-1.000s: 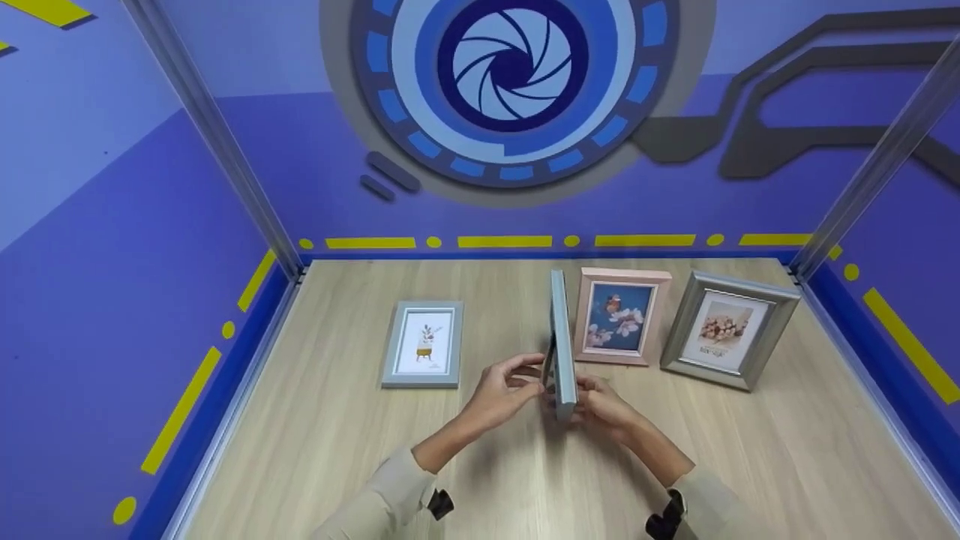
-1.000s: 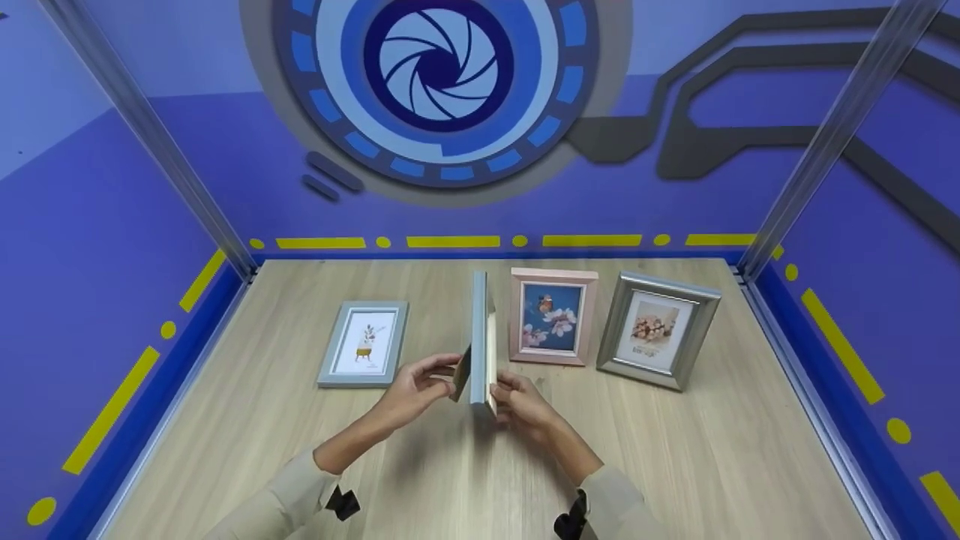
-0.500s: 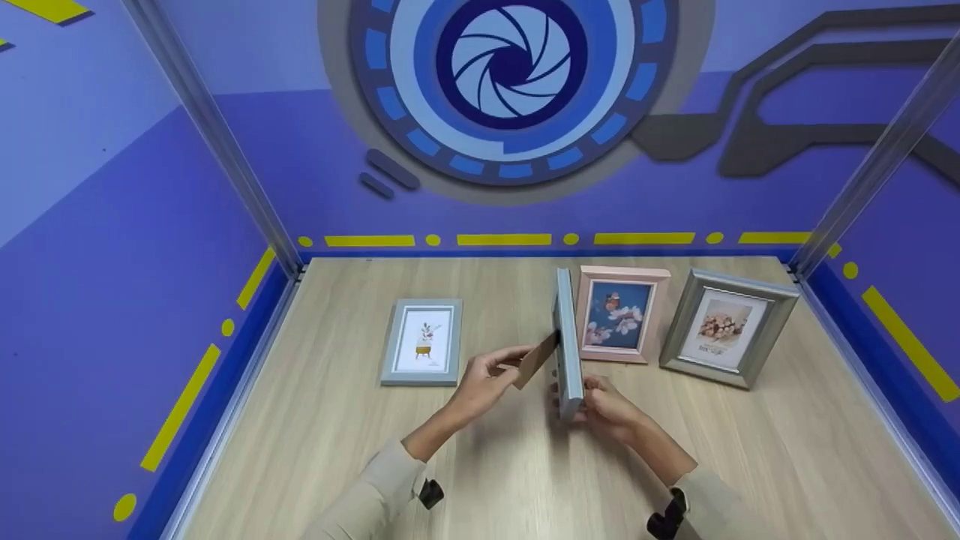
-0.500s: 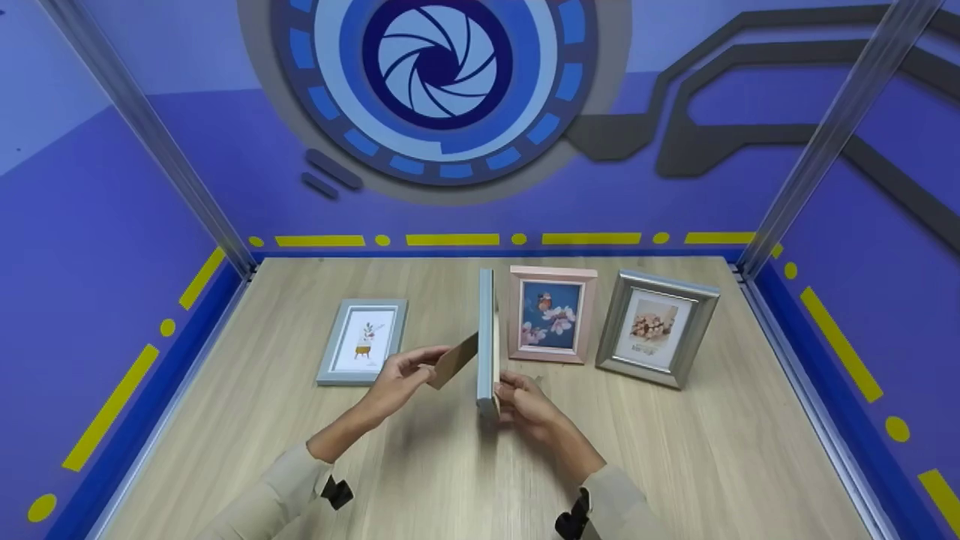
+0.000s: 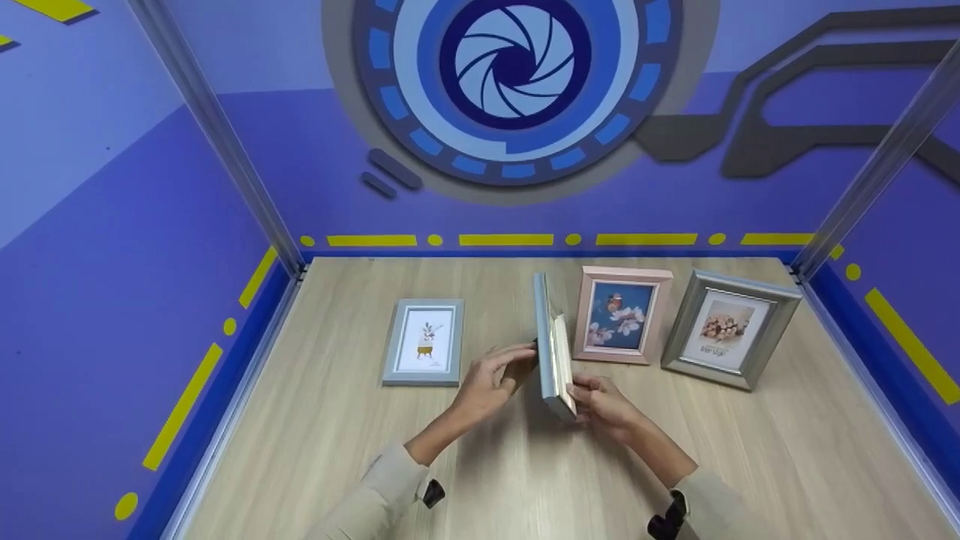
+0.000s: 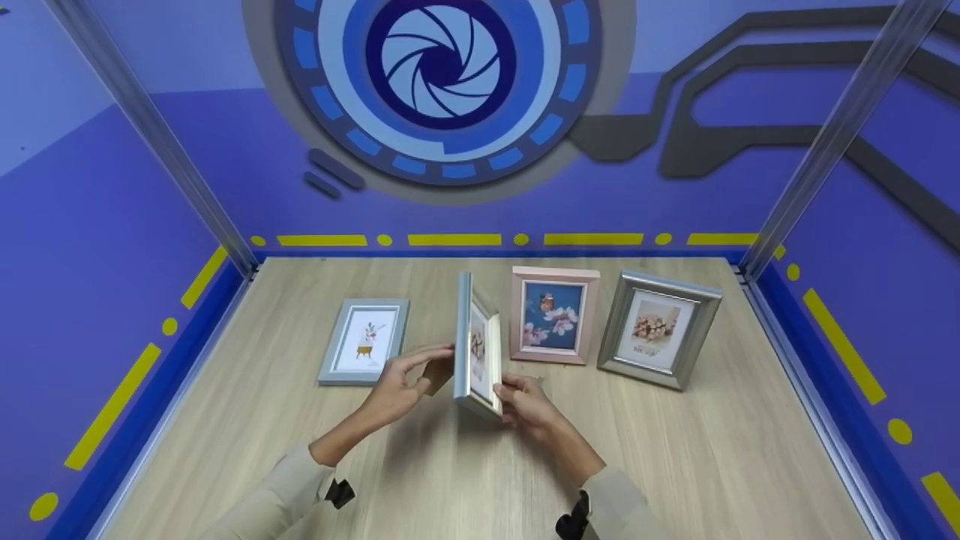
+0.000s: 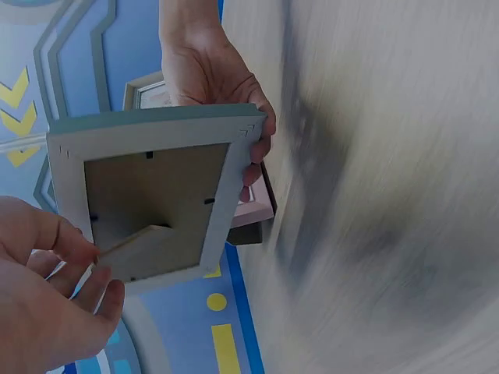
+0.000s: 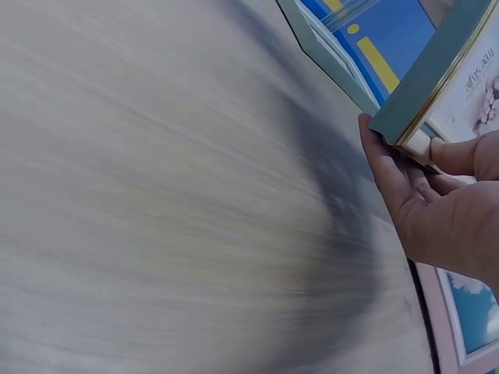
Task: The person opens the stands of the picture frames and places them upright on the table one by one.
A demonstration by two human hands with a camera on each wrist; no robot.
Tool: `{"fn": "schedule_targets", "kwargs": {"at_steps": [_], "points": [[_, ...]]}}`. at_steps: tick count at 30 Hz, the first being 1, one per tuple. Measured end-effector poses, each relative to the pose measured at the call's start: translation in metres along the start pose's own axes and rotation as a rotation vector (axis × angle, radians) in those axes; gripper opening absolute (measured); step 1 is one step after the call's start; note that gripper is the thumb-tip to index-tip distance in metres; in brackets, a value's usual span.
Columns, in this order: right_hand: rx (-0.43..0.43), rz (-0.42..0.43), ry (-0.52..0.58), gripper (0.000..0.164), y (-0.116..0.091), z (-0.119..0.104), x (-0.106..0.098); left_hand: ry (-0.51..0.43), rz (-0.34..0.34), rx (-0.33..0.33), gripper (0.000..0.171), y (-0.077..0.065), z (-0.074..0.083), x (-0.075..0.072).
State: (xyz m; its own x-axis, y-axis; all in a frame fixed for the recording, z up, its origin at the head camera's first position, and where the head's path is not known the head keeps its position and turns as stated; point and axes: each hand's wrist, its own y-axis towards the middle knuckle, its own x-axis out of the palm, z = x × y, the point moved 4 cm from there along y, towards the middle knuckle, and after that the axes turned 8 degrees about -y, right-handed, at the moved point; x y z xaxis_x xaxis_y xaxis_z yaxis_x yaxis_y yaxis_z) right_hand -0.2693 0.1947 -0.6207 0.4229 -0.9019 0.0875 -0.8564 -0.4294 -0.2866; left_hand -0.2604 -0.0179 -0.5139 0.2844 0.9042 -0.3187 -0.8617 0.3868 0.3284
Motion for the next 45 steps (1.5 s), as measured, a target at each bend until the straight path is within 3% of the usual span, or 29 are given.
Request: {"fn": "schedule_targets", "kwargs": {"at_steps": [5, 9, 13, 18, 24, 29, 37, 42, 45], "points": [[-0.007, 0.065, -0.017, 0.051, 0.002, 0.001, 0.002, 0.008, 0.031, -0.029, 0.029, -0.001, -0.001, 0.0], [-0.012, 0.15, -0.026, 0.051, 0.003, 0.001, 0.0, -0.026, 0.066, -0.105, 0.036, 0.0, -0.004, -0.003], [-0.031, 0.223, -0.051, 0.048, 0.006, 0.0, -0.002, 0.006, 0.076, -0.16, 0.038, -0.001, -0.007, -0.007], [-0.05, 0.322, -0.068, 0.041, 0.01, -0.004, -0.003, 0.052, 0.076, -0.158, 0.038, -0.003, -0.015, -0.012], [-0.038, 0.421, -0.103, 0.05, 0.012, -0.011, -0.004, 0.07, 0.106, -0.16, 0.037, -0.008, -0.028, -0.021], [-0.128, 0.466, -0.164, 0.047, 0.015, -0.021, -0.001, 0.15, 0.157, -0.202, 0.024, -0.012, -0.042, -0.027], [-0.31, 0.538, -0.364, 0.055, 0.012, -0.044, 0.006, 0.089, 0.221, -0.255, 0.043, -0.008, -0.059, -0.032], [-0.37, 0.498, -0.382, 0.058, 0.003, -0.07, 0.021, 0.044, 0.254, -0.231, 0.044, -0.001, -0.074, -0.035], [-0.394, 0.468, -0.388, 0.06, 0.006, -0.074, 0.024, 0.046, 0.287, -0.217, 0.042, 0.003, -0.083, -0.036]]}}
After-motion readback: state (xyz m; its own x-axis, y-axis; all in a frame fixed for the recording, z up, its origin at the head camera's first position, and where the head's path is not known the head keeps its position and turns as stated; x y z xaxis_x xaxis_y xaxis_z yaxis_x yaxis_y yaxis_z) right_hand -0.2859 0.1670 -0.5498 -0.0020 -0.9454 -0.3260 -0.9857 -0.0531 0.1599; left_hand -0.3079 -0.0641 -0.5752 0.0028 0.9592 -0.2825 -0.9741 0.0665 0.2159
